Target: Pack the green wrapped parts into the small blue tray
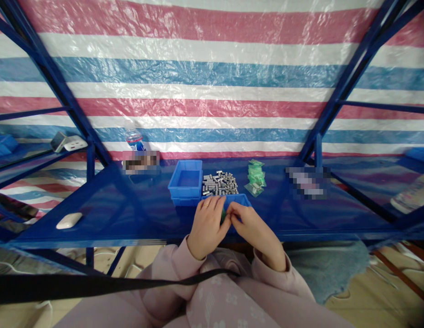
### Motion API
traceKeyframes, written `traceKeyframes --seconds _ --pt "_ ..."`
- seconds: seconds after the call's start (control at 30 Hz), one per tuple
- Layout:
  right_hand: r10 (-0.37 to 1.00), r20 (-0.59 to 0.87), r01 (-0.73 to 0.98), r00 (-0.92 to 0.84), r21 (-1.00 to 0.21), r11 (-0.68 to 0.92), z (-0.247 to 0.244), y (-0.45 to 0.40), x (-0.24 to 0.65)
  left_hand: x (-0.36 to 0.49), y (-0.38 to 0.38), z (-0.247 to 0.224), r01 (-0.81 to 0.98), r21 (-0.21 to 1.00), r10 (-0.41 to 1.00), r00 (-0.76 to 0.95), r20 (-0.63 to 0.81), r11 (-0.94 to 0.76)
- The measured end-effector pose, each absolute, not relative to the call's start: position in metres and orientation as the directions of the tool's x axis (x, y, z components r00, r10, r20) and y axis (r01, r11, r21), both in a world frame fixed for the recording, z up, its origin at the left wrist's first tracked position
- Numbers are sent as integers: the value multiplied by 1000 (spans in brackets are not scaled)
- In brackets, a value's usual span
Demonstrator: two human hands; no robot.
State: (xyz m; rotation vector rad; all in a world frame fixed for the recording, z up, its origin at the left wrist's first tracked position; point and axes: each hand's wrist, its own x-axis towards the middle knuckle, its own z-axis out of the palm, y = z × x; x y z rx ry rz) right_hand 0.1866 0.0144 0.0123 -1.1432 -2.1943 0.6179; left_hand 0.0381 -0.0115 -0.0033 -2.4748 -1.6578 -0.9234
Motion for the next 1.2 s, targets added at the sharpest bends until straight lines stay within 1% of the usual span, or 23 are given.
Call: traceKeyframes --seconds 0.2,0.4,0.5,0.6,0.8,1.0,1.2 --pt "849 262 587 -459 -628 511 11 15 186 38 -12 -1 856 285 846 274 457 -432" --pt "873 221 567 -435 -686 456 13 14 185 37 -12 0 842 306 843 278 461 -445" --pt "883 202 608 -423 -659 442 14 13 184 37 -12 -2 833 321 839 274 471 -452" --pt "874 201 622 -443 -632 461 13 14 184 36 -12 -2 826 330 839 278 468 -458" --pt "860 188 624 -474 -617 479 8 16 185 35 -12 -3 825 328 837 282 469 -461" --pt "870 168 680 -464 -561 472 6 15 185 36 -12 -3 825 324 835 282 473 -463" --pt "866 148 663 -478 -585 466 8 14 185 33 -15 5 802 345 839 321 440 -488"
